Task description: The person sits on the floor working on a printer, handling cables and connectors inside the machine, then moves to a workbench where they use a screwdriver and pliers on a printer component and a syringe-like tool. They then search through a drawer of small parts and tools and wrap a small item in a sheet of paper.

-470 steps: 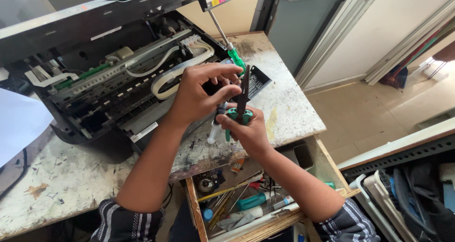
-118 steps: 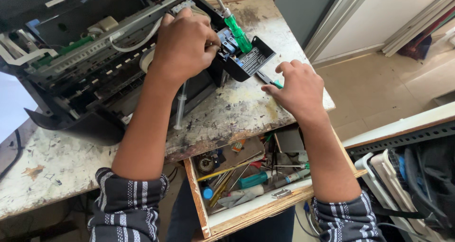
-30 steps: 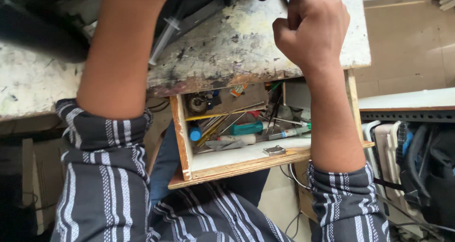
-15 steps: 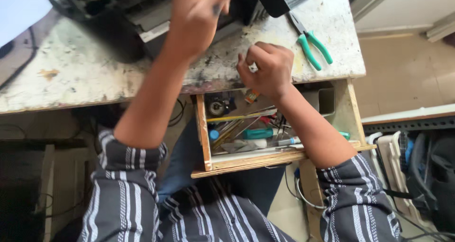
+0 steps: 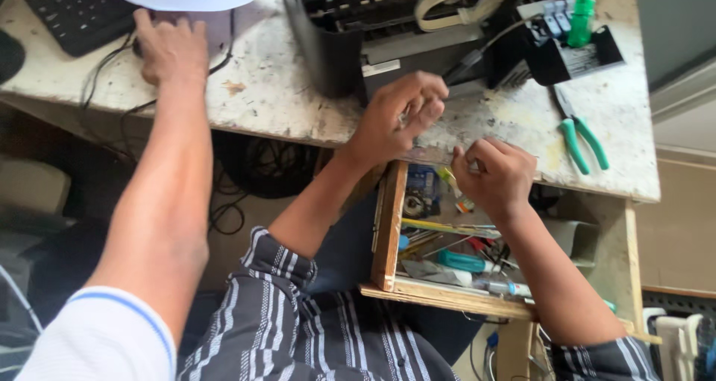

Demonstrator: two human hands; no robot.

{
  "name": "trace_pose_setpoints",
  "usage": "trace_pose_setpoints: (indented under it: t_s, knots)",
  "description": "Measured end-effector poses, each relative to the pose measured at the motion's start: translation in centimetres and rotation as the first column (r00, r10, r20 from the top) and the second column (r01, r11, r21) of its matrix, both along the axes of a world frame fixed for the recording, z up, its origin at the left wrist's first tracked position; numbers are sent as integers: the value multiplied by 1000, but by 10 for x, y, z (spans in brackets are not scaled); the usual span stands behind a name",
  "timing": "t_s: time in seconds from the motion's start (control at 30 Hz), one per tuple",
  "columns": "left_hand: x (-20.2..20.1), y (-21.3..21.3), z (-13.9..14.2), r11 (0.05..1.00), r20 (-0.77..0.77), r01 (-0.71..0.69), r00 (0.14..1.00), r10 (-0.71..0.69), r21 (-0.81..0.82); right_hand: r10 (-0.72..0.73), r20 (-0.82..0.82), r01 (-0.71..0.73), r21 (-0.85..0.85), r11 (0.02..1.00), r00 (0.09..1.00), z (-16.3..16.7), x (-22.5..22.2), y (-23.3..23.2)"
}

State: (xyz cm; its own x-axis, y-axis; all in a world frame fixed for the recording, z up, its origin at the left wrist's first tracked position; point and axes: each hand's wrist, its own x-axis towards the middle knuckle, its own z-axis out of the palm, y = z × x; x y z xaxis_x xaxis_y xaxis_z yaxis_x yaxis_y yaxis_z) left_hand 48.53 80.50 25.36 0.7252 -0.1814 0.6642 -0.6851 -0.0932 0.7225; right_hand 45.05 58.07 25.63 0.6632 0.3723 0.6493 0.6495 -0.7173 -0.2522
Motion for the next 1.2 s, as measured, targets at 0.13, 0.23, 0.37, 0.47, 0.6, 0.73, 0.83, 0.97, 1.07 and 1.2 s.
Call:
trace_pose_setpoints:
  t_s: [0.13,0.23,0.37,0.47,0.6,0.73,0.83,0.97,1.07,1.2]
  knots:
    - [-23,37,-4,964,280,-239,939,199,117,16,-20,-16,10,1000,1000,2,-6,0]
    - [-40,59,-10,923,195,-345,930,311,171,16,-51,-15,26,1000,999,2,-8,-4]
    - [-46,62,-22,928,38,-320,947,319,190,34,-100,-29,54,998,994,-3,-13,-6]
    - [-41,58,-26,944,-2,-299,953,303,141,24,-86,-17,78,997,996,-7,-16,-6]
    - [-40,57,-30,942,15,-303,953,304,144,0,-121,17,139,990,993,-8,-21,-15]
    - [-40,57,-37,941,-69,-306,945,318,146,-78,-158,116,246,962,984,-7,-21,-33]
    - [-33,60,-42,936,-14,-312,948,318,165,-119,-109,141,225,964,987,-12,-30,-38]
    - [-29,61,-51,921,-12,-352,933,359,166,-26,-74,32,84,996,997,-26,-57,-29]
    - [-28,62,-57,918,-21,-367,927,375,152,97,-156,-102,-23,995,983,-36,-79,-20]
    - [-27,62,-59,921,-2,-366,929,370,134,215,-267,-253,-120,960,940,-40,-88,-10]
